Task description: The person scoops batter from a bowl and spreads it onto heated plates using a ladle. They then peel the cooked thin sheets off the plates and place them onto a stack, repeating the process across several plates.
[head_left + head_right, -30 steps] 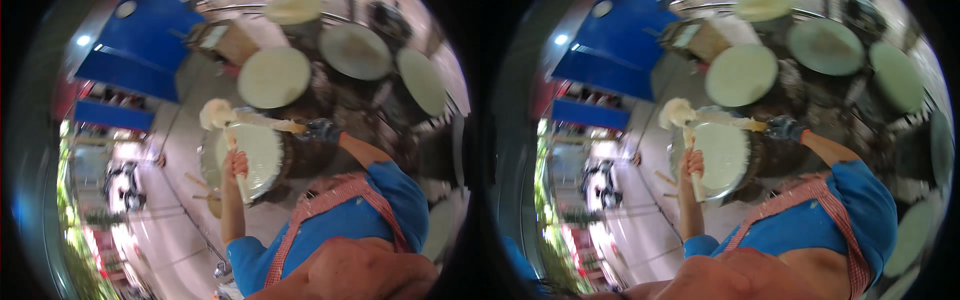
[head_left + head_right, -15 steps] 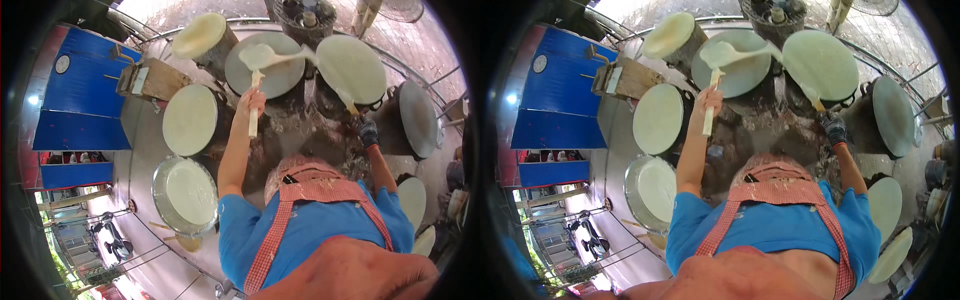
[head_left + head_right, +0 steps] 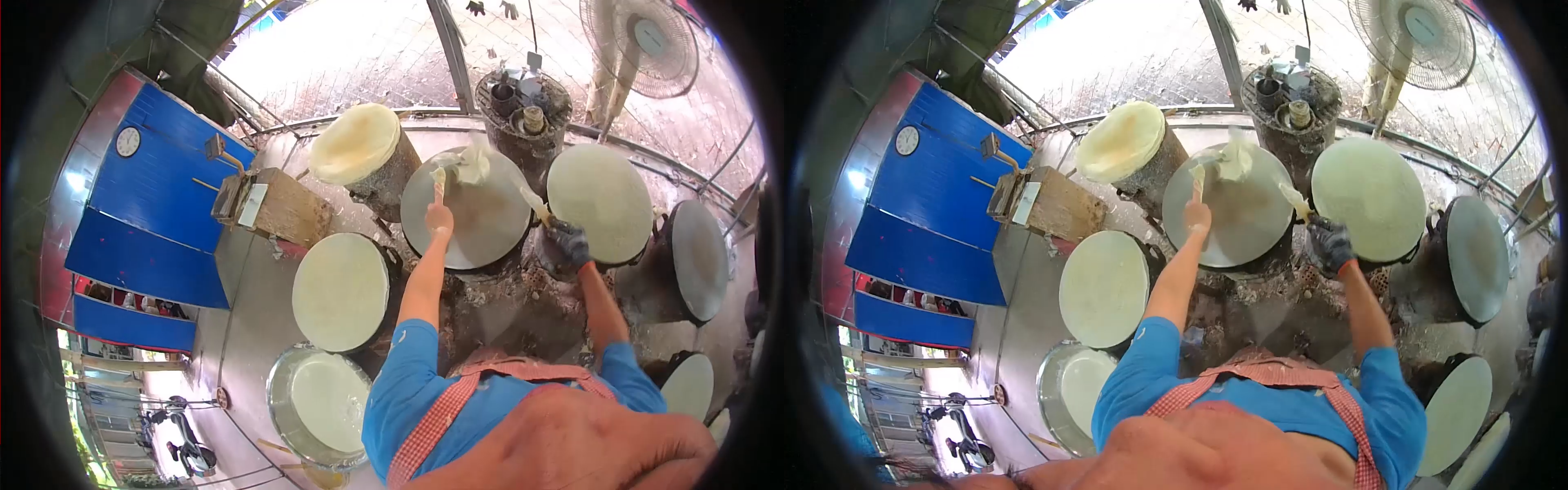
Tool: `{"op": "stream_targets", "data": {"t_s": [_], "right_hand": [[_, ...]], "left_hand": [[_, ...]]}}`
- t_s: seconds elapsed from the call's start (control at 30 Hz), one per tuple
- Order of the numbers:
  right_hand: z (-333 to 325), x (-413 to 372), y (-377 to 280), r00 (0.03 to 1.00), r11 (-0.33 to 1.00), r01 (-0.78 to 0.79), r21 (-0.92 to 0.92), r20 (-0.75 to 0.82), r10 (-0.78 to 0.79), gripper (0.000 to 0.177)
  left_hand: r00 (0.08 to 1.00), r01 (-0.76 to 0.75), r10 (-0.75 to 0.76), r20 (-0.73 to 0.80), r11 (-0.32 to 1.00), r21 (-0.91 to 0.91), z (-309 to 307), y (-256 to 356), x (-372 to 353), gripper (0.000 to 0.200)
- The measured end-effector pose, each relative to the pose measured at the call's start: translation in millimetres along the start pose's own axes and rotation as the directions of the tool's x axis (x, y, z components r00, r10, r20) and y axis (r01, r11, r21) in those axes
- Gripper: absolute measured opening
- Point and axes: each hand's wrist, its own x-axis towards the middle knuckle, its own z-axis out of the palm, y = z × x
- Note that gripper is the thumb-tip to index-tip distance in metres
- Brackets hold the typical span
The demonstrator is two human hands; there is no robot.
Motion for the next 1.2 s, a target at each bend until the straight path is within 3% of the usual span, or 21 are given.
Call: {"op": "stream_targets", "data": {"t_s": [0.13,0.17,0.2,0.3,0.37,0.43,0.5,0.57,0.6,0.63,0.7,0.77,0.87,0.9,0.93,0.97,1.0,1.03,1.13,1.17,1.2], "right_hand": [[59.3,59.4,67.9,0.994,0.985,-0.110,-0.133,-0.039,0.106,0.029],[62.4,45.4,27.3,1.000,0.520,-0.026,-0.854,-0.028,0.004,0.031],[45.4,75.9,90.9,0.987,0.286,0.159,-0.945,0.158,-0.026,0.031],[51.9,59.6,33.5,0.992,0.752,-0.125,-0.647,-0.073,0.103,0.030],[90.4,75.7,77.7,0.992,0.826,-0.120,-0.550,-0.105,0.074,0.035],[145.3,95.9,86.5,0.986,0.775,-0.099,-0.624,-0.164,-0.006,0.035],[132.2,91.1,11.2,0.966,0.286,0.256,-0.923,0.231,-0.119,0.039],[88.9,66.7,-35.5,0.992,0.516,0.023,-0.856,-0.044,-0.117,0.039],[59.0,69.4,-17.6,0.841,0.848,-0.291,-0.443,0.303,0.447,0.037],[87.5,29.7,-89.7,0.979,0.327,-0.180,-0.928,-0.138,0.149,0.030],[101.8,35.9,61.0,0.784,0.733,0.344,-0.587,-0.251,-0.568,0.039],[160.1,30.2,42.4,0.889,0.879,-0.457,-0.136,-0.098,0.448,0.054],[126.2,18.4,-9.0,0.996,0.718,0.074,-0.692,0.093,-0.013,0.051],[95.4,81.7,138.2,0.964,0.972,0.222,-0.074,0.169,-0.207,0.038],[73.9,23.4,-11.9,0.959,0.962,-0.228,-0.153,0.133,0.249,0.032],[60.4,31.9,17.7,0.975,0.853,0.223,-0.472,0.105,-0.197,0.021],[80.3,15.6,-58.1,0.885,0.884,-0.459,-0.083,-0.127,0.448,0.020],[99.2,29.0,-12.6,0.886,0.806,-0.328,0.493,-0.136,0.444,0.024],[129.0,44.0,43.5,0.928,0.911,-0.372,0.180,0.038,0.371,0.024],[118.1,46.2,49.5,0.963,0.923,0.151,-0.354,0.264,-0.056,0.028],[102.9,51.7,56.9,0.727,0.449,0.678,-0.582,0.619,-0.296,0.034]], "left_hand": [[0.998,-0.062,0.062,0.016,0.997,0.037,-21.5,22.3,11.4,0.063],[1.000,-0.024,0.025,0.007,0.997,-0.069,-35.0,33.3,21.3,0.063],[1.000,0.011,-0.010,0.005,0.987,-0.163,-50.1,38.0,29.2,0.063],[0.905,-0.311,0.145,-0.399,0.866,-0.392,-84.2,22.2,54.6,0.063],[0.941,-0.294,0.163,-0.296,0.827,-0.479,-115.1,7.8,30.3,0.063],[0.971,-0.237,0.189,-0.144,0.794,-0.560,-106.8,-26.5,-1.1,0.062],[0.988,-0.119,0.154,0.025,0.847,-0.519,-92.6,-73.8,-56.0,0.061],[0.972,0.104,0.020,0.234,0.857,-0.505,-119.5,-85.6,-123.2,0.057],[0.972,0.150,-0.038,0.231,0.859,-0.489,-89.6,-136.7,-145.1,0.056],[0.981,-0.098,0.166,0.099,0.868,-0.487,-91.9,-147.8,-162.6,0.056],[0.860,0.461,-0.223,0.460,0.728,-0.508,-107.3,-134.4,-183.8,0.059],[0.664,0.723,-0.370,0.650,0.540,-0.431,-136.9,-94.1,-184.5,0.060],[0.712,0.678,-0.384,0.588,0.594,-0.433,-128.4,-128.1,-194.3,0.063],[0.847,0.480,-0.263,0.462,0.752,-0.451,-98.0,-164.6,-193.0,0.064],[0.939,0.249,-0.110,0.325,0.870,-0.426,-83.6,-188.2,-188.8,0.065],[0.953,0.194,-0.073,0.294,0.892,-0.408,-90.3,-178.2,-188.5,0.065],[0.963,0.140,-0.034,0.268,0.911,-0.388,-99.2,-163.1,-190.2,0.065],[0.957,0.185,-0.070,0.280,0.894,-0.408,-105.5,-151.8,-193.1,0.065],[0.888,0.430,-0.259,0.381,0.761,-0.485,-121.6,-121.4,-196.2,0.064],[0.892,0.419,-0.273,0.361,0.802,-0.427,-118.1,-121.8,-198.8,0.064],[0.895,0.404,-0.283,0.345,0.841,-0.360,-113.0,-123.2,-199.9,0.065]]}}
